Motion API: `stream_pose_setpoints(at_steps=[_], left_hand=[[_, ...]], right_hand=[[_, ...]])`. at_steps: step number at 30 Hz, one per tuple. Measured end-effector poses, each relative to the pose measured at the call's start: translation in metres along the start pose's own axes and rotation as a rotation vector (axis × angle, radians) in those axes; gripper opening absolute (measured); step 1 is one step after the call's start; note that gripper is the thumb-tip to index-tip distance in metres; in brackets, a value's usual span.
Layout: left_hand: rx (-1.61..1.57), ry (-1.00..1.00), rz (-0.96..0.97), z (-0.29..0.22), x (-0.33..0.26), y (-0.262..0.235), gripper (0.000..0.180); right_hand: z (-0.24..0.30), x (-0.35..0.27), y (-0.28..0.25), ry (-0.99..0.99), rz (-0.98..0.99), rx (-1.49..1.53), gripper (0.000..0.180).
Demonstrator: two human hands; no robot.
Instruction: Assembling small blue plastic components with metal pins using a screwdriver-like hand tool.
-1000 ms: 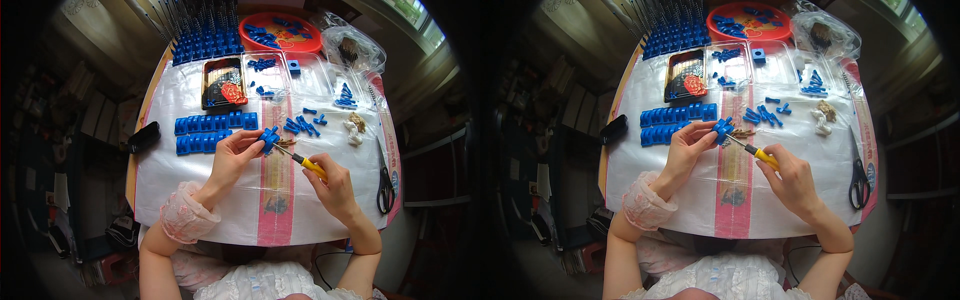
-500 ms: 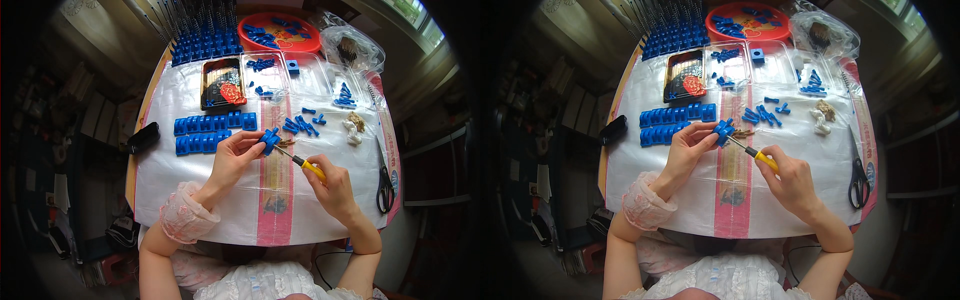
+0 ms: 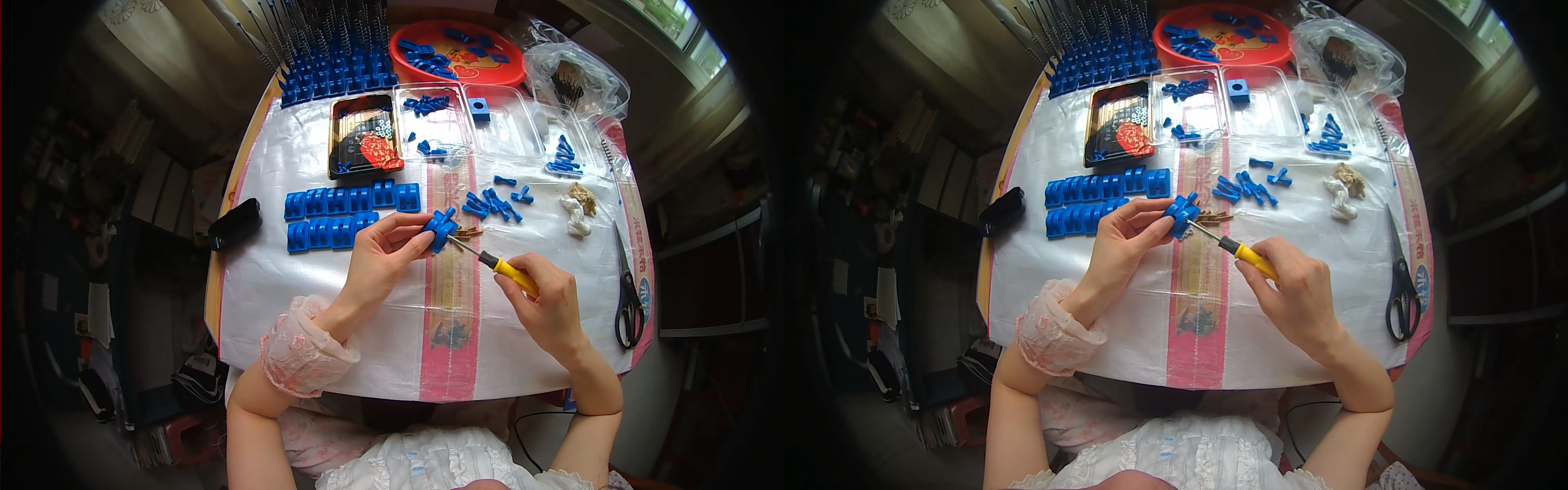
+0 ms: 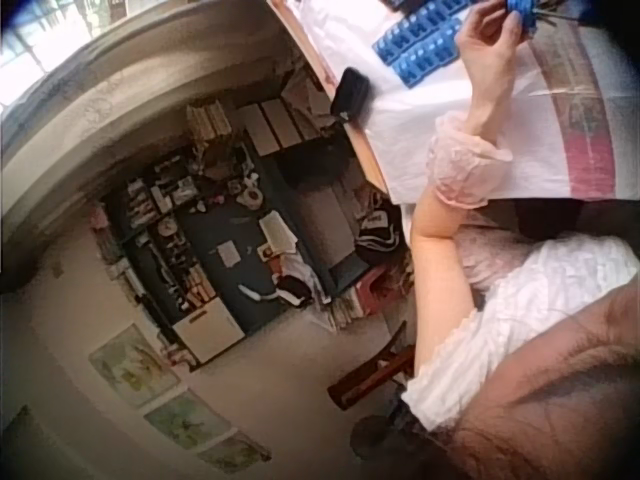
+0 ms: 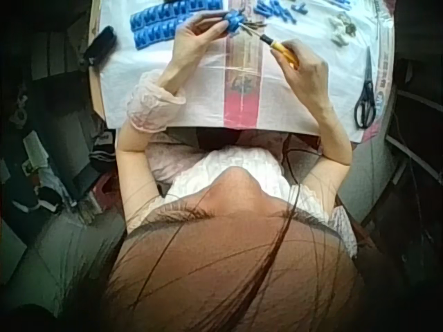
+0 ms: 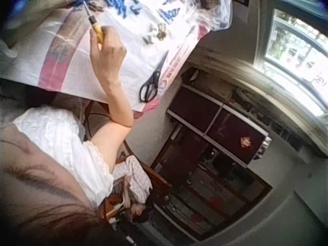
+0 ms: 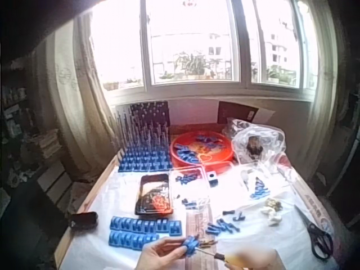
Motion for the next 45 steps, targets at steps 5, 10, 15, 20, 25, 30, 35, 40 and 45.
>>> stream_pose_setpoints(at_steps=[5,10,15,20,25,30,35,40,45], left_hand=[[-0.001,0.003,-0.004,-0.001,0.0,0.0,0.027],[0.013,0.004,-0.002,-0.002,0.0,0.0,0.028],[0.005,0.01,0.002,-0.001,0.0,0.001,0.032],[0.009,0.0,0.006,0.002,0.0,0.0,0.033],[-0.017,0.024,0.02,0.0,0.0,0.003,0.033],[0.012,0.038,0.03,-0.002,0.0,0.004,0.033],[0.036,0.058,0.035,-0.005,-0.002,0.005,0.033],[0.041,0.065,0.037,-0.005,-0.001,0.006,0.033],[0.027,0.073,0.042,-0.003,-0.001,0.005,0.033]], right_hand=[[0.0,-0.001,0.002,0.015,0.042,-0.033,0.017],[0.001,0.0,0.001,0.018,0.04,-0.034,0.017],[0.002,0.0,-0.002,-0.036,-0.042,-0.028,0.017],[0.005,0.0,-0.003,-0.068,-0.047,-0.042,0.018],[0.004,-0.001,0.0,-0.028,-0.018,0.02,0.018],[0.0,-0.002,0.005,0.032,0.044,0.11,0.018],[-0.003,-0.001,0.009,0.131,0.134,0.238,0.017],[-0.006,-0.001,0.009,0.158,0.139,0.302,0.018],[-0.007,-0.001,0.01,0.172,0.15,0.311,0.018]])
Point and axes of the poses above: each hand's wrist, its own x-axis towards the middle knuckle, its own y-axis out of the palm, z = x × y, the point moved 9 cm from there along x, towards the middle knuckle, and after that the axes turned 12 degrees about -x, right-handed, at the moved point
